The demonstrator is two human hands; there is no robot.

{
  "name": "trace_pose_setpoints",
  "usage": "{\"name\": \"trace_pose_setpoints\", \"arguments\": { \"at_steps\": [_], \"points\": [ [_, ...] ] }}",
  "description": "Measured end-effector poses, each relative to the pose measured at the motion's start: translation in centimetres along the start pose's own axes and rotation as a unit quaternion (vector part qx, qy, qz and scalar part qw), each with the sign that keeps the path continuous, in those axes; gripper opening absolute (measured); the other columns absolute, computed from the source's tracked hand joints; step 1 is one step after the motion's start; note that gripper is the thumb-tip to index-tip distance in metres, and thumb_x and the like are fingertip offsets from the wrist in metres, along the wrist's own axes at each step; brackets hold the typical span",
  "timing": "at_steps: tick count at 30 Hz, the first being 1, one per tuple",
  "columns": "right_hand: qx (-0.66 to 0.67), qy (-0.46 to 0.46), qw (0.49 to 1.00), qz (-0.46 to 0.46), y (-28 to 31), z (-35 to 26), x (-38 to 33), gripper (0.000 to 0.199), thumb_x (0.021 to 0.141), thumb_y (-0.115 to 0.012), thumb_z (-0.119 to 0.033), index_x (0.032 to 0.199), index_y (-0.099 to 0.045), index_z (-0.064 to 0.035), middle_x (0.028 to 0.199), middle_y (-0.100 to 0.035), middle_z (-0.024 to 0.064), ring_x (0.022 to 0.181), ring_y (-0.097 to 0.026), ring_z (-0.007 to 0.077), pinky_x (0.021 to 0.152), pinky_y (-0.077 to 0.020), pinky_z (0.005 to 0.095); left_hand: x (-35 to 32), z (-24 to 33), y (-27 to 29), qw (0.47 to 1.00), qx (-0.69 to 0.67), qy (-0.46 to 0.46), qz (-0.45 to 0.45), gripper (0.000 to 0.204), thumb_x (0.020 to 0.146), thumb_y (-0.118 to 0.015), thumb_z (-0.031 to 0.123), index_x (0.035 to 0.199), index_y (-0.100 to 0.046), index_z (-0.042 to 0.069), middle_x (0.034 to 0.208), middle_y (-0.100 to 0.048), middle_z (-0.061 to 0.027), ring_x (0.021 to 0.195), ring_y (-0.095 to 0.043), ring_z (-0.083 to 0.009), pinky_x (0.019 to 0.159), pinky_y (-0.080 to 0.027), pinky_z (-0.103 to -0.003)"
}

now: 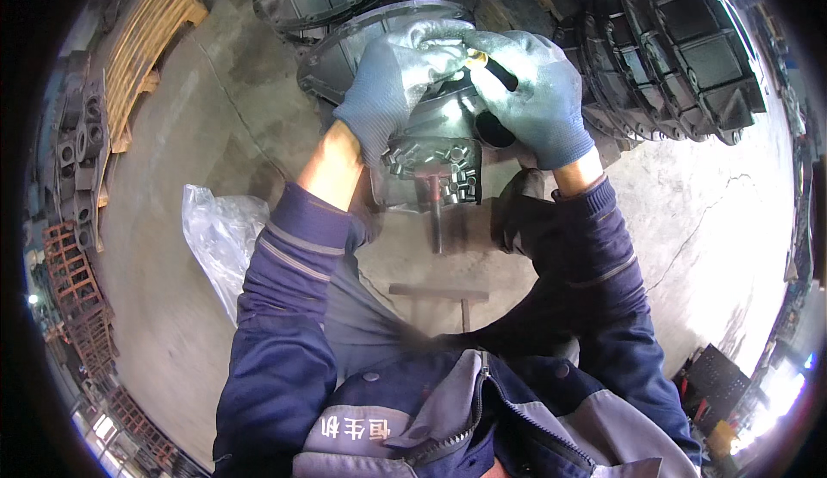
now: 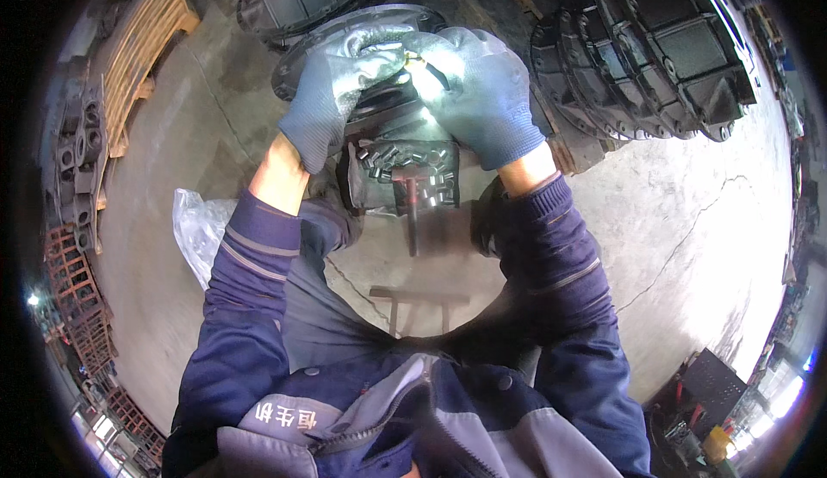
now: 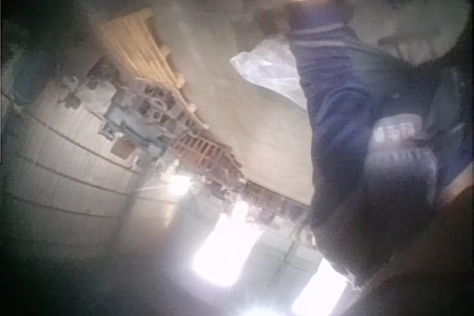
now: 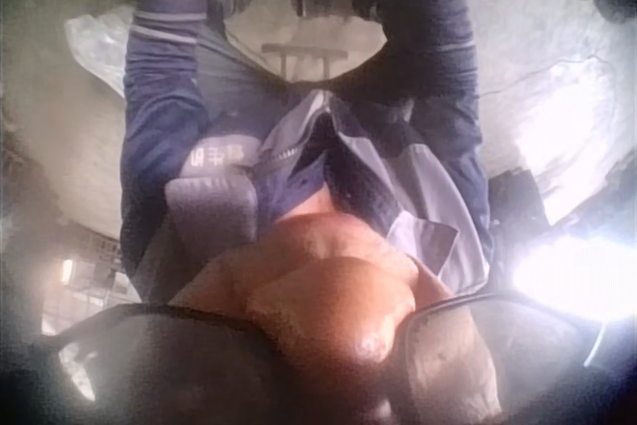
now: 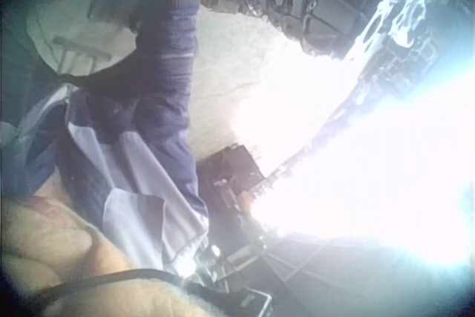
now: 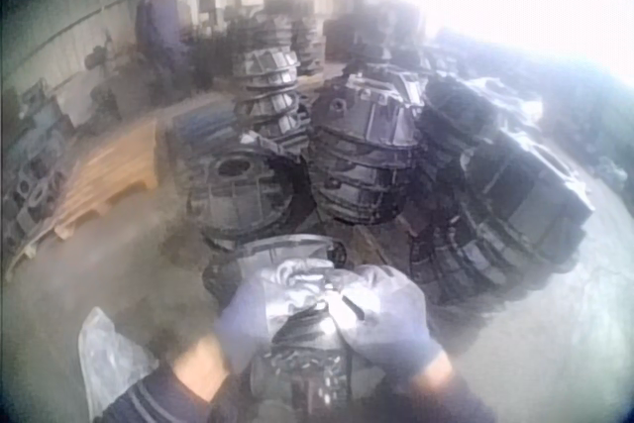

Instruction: The person sits on a low stool and uses a hammer to drive cylindrical metal pins into holes on a large metal housing. They repeatedly pick up pins, align them, and strike them until flush, then move the housing aside.

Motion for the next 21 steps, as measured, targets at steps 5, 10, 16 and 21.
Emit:
{"name": "trace_pose_setpoints", "arguments": {
  "at_steps": [5,10,16,21],
  "points": [
    [-0.015,-0.006,1.000,-0.021,-0.3,0.2,-0.3,0.029,0.084,-0.075,-0.031,0.109,-0.077,-0.0163,0.099,-0.071,0.0074,0.090,-0.067,0.0299,0.078,-0.0557,0.0429,0.2,0.8,0.2,0.991,0.088,-0.097,-0.022,0.034,0.090,-0.070,0.009,0.124,-0.071,0.000,0.112,-0.075,-0.0134,0.095,-0.072,-0.0173,0.086,-0.057,-0.030],
    [-0.030,0.001,0.999,-0.021,-0.5,0.3,-0.4,0.030,0.085,-0.074,-0.032,0.111,-0.077,-0.0176,0.101,-0.071,0.0068,0.092,-0.067,0.0291,0.079,-0.0555,0.0435,0.4,0.0,0.1,0.997,0.073,-0.026,-0.020,0.036,0.088,-0.072,0.010,0.124,-0.071,0.002,0.109,-0.076,-0.0126,0.094,-0.072,-0.0163,0.086,-0.057,-0.030],
    [-0.045,0.001,0.998,-0.034,-0.7,0.2,-0.4,0.032,0.085,-0.072,-0.032,0.115,-0.076,-0.0214,0.101,-0.071,0.0059,0.092,-0.067,0.0289,0.080,-0.0553,0.0445,0.8,-0.1,0.2,0.989,0.111,-0.098,-0.027,0.037,0.088,-0.073,0.011,0.124,-0.071,0.003,0.107,-0.076,-0.0131,0.094,-0.072,-0.0177,0.087,-0.056,-0.031],
    [-0.034,-0.002,0.998,-0.060,-0.8,0.0,-0.5,0.035,0.084,-0.072,-0.032,0.117,-0.075,-0.0223,0.100,-0.070,0.0062,0.093,-0.067,0.0292,0.081,-0.0551,0.0442,0.9,-0.4,0.5,0.980,0.167,-0.102,-0.033,0.037,0.087,-0.072,0.011,0.124,-0.071,0.004,0.109,-0.075,-0.0138,0.094,-0.072,-0.0202,0.088,-0.055,-0.031]
  ]
}}
Point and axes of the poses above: each hand's wrist, its own x-axis towards the middle knuckle, its own y-axis out of the back of the hand, z = x × y, the point moved 3 cm from there along x, towards the middle knuckle
